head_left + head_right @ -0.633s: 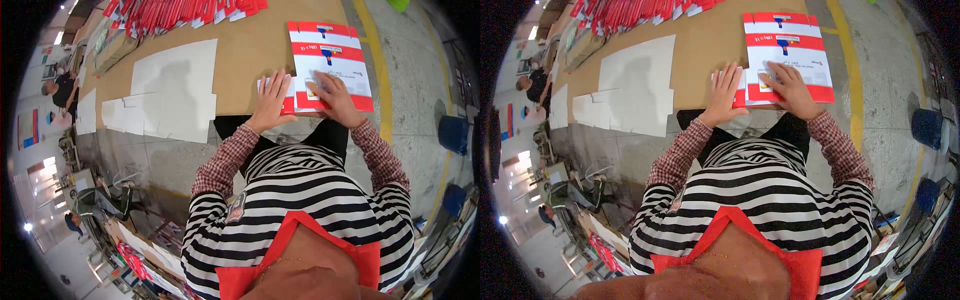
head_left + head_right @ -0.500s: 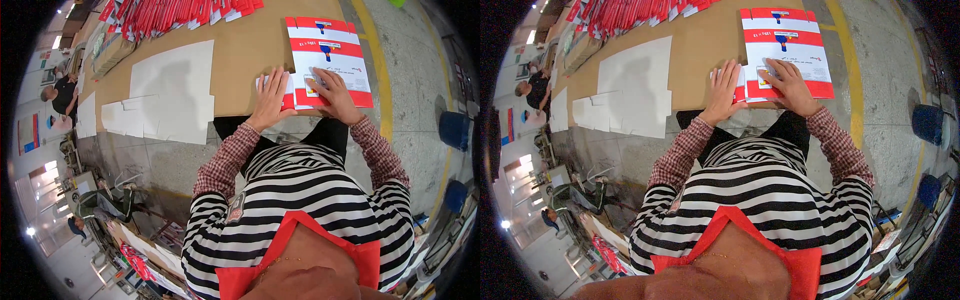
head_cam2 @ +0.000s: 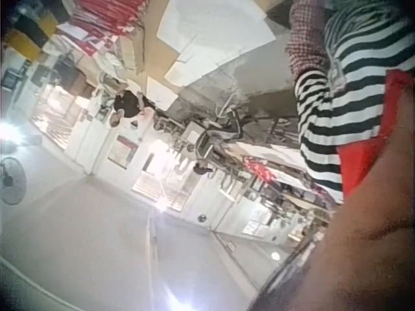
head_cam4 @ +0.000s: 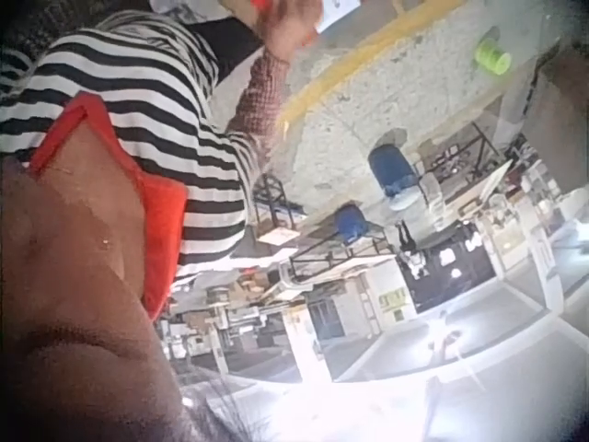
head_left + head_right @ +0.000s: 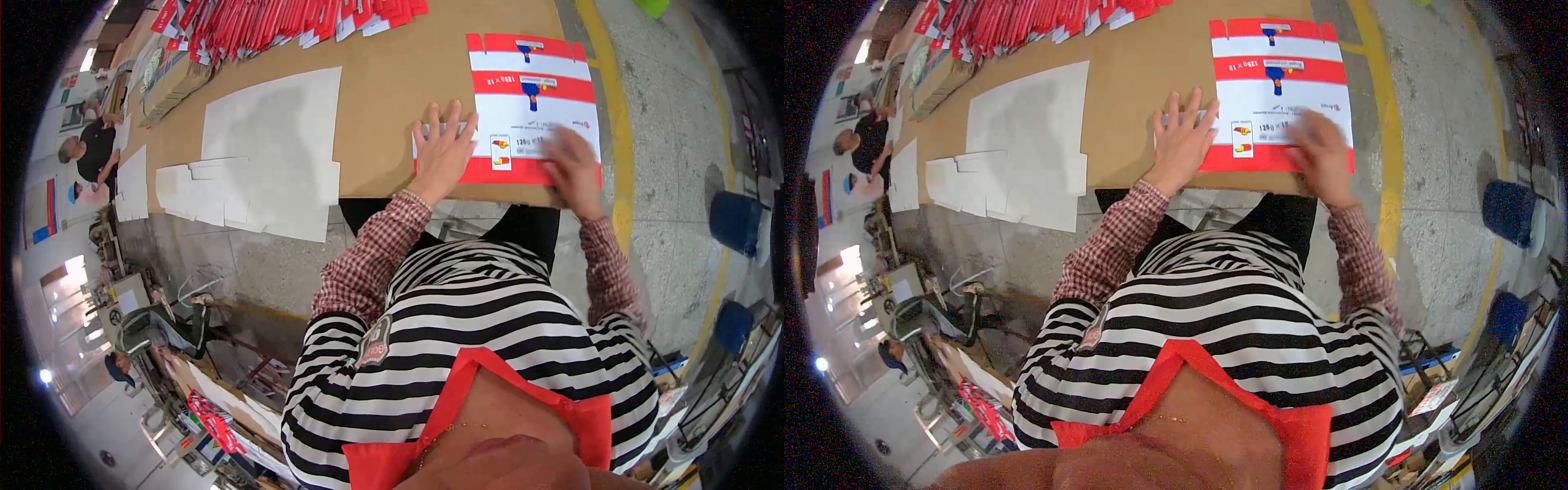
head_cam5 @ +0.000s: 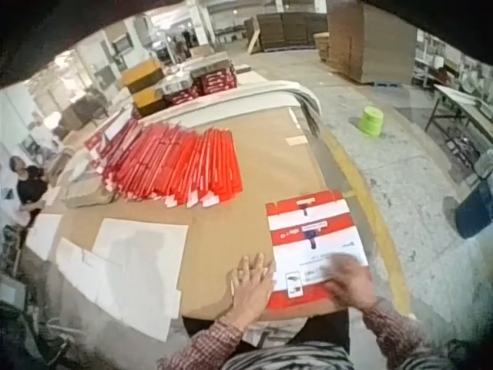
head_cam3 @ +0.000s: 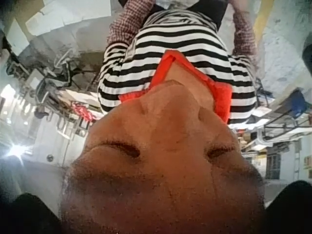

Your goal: Folding pre-cut paper folders at a large table in a production facility.

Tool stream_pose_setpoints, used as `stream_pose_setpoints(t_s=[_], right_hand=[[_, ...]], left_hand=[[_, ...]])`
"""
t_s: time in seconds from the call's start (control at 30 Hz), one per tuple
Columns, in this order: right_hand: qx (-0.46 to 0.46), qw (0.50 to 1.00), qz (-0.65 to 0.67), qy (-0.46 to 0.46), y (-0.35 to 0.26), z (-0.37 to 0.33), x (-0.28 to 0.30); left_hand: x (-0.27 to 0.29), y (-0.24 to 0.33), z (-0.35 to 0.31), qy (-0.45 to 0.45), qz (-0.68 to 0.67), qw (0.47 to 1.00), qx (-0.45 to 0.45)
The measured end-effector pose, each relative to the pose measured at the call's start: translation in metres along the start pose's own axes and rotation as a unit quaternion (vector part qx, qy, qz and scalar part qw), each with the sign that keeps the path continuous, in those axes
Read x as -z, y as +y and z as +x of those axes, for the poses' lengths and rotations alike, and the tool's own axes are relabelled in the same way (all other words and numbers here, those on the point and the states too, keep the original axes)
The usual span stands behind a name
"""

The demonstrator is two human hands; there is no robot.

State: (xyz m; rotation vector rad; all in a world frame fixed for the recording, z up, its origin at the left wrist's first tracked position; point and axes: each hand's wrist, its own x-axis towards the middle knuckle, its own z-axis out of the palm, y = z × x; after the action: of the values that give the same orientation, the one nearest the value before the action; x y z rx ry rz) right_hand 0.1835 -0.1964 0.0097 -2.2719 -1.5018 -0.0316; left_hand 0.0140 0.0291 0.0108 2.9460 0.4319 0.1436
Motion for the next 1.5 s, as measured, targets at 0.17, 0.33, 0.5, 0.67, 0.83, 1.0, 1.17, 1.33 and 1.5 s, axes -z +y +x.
stream_pose_setpoints(t_s=[0.17,0.33,0.5,0.67,0.83,1.0,1.17,1.33,1.5], right_hand=[[-0.359,0.553,0.716,0.228,0.016,-0.041,0.012],[-0.281,0.689,0.643,0.180,-0.096,0.007,-0.046],[-0.281,0.693,0.659,-0.082,0.015,0.024,-0.001],[-0.174,0.837,0.484,-0.188,0.145,0.120,0.053],[-0.185,0.916,0.356,0.006,0.150,0.356,-0.055],[-0.200,0.973,0.100,0.054,0.075,0.472,-0.151],[-0.055,0.984,0.143,0.087,0.015,0.407,-0.105],[0.277,0.924,0.250,0.086,-0.079,0.223,0.007],[0.295,0.936,0.189,0.024,-0.076,0.055,0.041]], left_hand=[[-0.019,-0.006,0.006,0.076,-0.070,0.994,0.043],[-0.019,0.060,0.012,0.180,-0.311,0.933,0.031],[0.026,0.011,-0.040,0.257,-0.285,0.919,0.084],[0.046,-0.101,-0.130,0.222,-0.046,0.955,0.193],[0.074,-0.100,-0.218,0.144,0.049,0.931,0.332],[0.049,-0.117,-0.218,0.089,0.028,0.957,0.273],[0.077,-0.164,-0.244,0.129,0.001,0.975,0.184],[0.198,-0.103,-0.136,0.124,0.000,0.992,0.014],[0.118,0.030,-0.044,0.068,-0.172,0.948,-0.260]])
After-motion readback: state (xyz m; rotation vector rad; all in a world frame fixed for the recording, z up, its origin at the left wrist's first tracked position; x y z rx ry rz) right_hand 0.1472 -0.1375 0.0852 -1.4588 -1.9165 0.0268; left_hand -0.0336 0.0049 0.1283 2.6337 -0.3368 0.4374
